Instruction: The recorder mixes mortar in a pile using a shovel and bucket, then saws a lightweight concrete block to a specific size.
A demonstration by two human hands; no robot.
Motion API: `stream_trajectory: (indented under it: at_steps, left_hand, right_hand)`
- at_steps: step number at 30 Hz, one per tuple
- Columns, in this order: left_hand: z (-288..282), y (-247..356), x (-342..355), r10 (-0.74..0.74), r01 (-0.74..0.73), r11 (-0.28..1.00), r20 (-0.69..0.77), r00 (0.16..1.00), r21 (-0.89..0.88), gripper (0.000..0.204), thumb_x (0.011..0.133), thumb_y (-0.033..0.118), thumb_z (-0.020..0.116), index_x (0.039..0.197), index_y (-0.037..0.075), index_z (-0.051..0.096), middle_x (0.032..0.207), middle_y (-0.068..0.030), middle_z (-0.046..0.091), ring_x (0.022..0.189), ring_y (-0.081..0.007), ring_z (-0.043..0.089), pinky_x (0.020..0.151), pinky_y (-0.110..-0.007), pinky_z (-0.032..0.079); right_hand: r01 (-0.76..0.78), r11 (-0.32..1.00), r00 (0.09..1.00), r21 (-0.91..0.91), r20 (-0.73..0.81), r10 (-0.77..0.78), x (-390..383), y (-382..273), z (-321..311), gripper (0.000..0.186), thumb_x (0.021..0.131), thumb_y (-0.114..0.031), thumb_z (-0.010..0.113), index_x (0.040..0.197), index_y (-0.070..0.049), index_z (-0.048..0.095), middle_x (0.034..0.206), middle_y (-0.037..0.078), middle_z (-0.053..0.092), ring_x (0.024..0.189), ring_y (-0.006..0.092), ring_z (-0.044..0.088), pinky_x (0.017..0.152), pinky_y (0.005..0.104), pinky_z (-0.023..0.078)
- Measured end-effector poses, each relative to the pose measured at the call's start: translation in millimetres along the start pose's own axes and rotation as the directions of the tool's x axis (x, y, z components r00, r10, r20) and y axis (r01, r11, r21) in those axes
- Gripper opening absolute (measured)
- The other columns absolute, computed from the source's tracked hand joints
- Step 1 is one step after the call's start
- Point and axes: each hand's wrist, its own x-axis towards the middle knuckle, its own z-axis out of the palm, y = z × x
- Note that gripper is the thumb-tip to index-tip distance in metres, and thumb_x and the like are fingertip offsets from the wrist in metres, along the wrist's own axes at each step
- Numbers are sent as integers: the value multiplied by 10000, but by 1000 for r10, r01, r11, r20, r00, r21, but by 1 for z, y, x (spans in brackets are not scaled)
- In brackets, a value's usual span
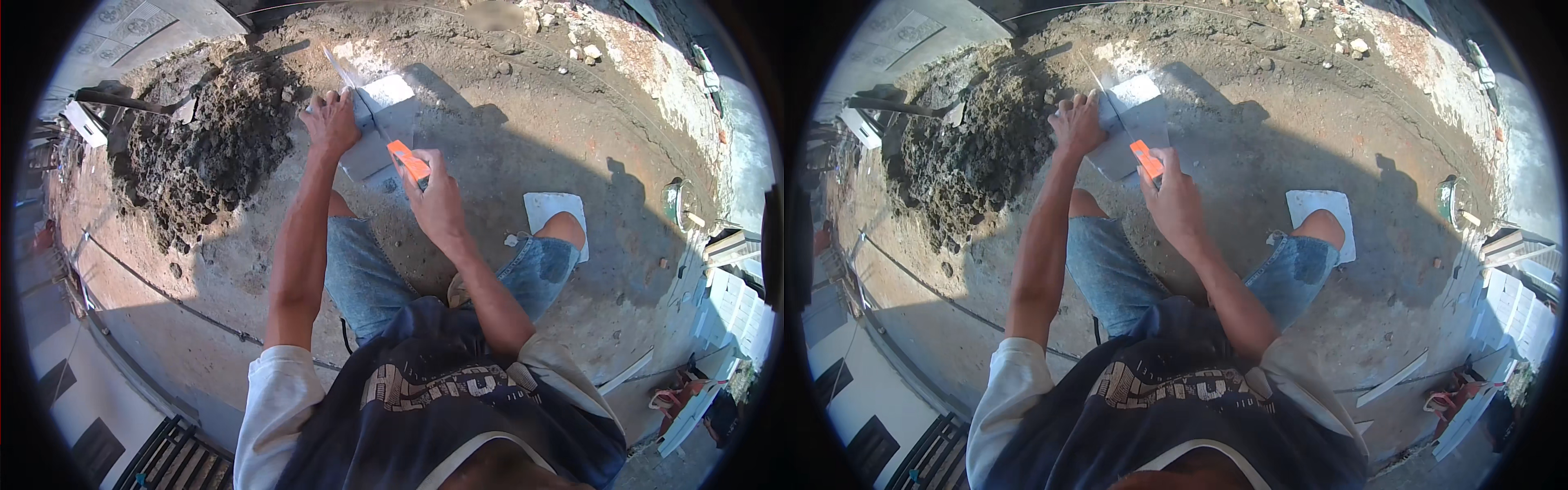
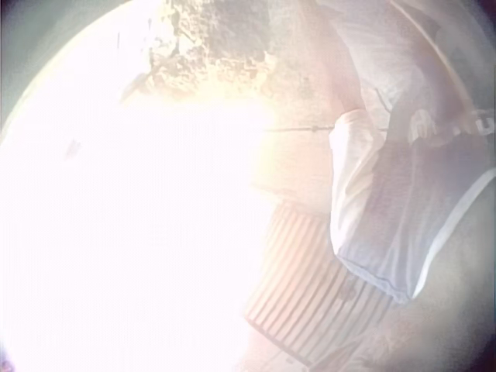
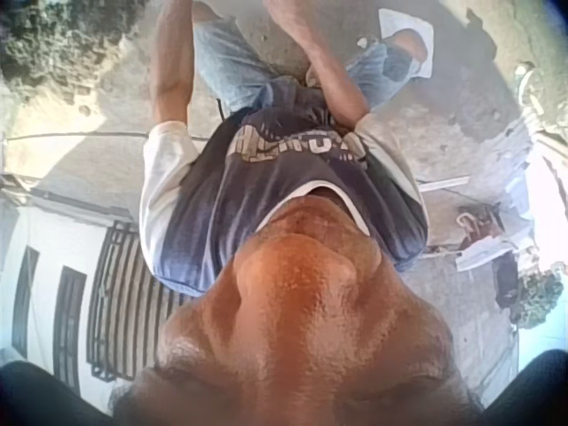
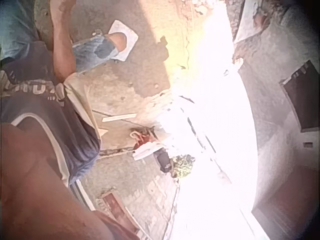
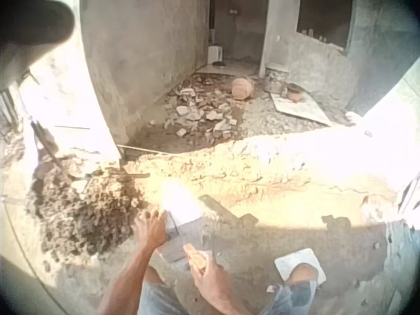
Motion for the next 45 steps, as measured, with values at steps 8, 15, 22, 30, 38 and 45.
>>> stream_trajectory:
  at_steps: [8, 15, 22, 30, 38, 45]
  left_hand:
    - [-11, -9, 7, -41, 36, 998, 90, 995, 54, 729, 666, 293, 756, 1324, 157, 474, 1283, -98, 526, 1238, -372, 446, 962, -673, 314]
    - [-11, -27, -1, 8, -11, 1000, 192, 981, 12, 786, 667, 372, 774, 1338, 126, 447, 1291, -116, 526, 1264, -375, 425, 1054, -673, 242]
    - [6, 8, -15, 79, -80, 997, -34, 996, -23, 738, 646, 385, 788, 1265, 84, 522, 1268, -94, 545, 1238, -357, 440, 995, -554, 317]
    - [-13, -28, -12, -71, 76, 988, 45, 996, -134, 711, 666, 396, 781, 1257, 93, 526, 1263, -105, 561, 1204, -344, 480, 1015, -561, 294]
    - [12, -18, -22, -38, 28, 996, -112, 993, -87, 732, 640, 332, 780, 1276, 84, 515, 1216, -99, 562, 1182, -314, 482, 984, -554, 310]
    - [10, -52, -18, 10, -2, 973, 36, 999, -230, 768, 786, 549, 604, 1431, 178, 414, 1373, -128, 493, 1287, -351, 416, 1051, -597, 230]
  right_hand:
    - [132, 986, 986, 100, 92, -141, -13, -11, -2, 454, 954, -228, 548, 1328, -32, 381, 1162, 294, 570, 1046, 463, 568, 853, 496, 453]
    - [-185, 981, 968, 51, 181, 173, -172, -23, -83, 471, 950, -252, 548, 1329, -15, 399, 1173, 276, 581, 1061, 435, 590, 876, 479, 471]
    - [-7, 997, 1000, -81, 0, 7, -26, 15, -1, 426, 930, -251, 592, 1274, -35, 463, 975, 272, 643, 875, 479, 625, 711, 486, 517]
    - [-167, 985, 978, 40, 132, 161, -169, -11, -81, 434, 906, -202, 623, 1282, -57, 460, 1066, 256, 629, 896, 446, 633, 753, 468, 521]
    - [83, 983, 995, -167, 72, -72, -15, 3, 12, 371, 937, -256, 579, 1243, -91, 451, 901, 256, 661, 834, 469, 622, 648, 526, 494]
    - [105, 976, 990, -193, 110, -85, -15, -7, 30, 401, 944, -295, 564, 1272, -111, 427, 893, 252, 660, 825, 475, 619, 662, 531, 494]
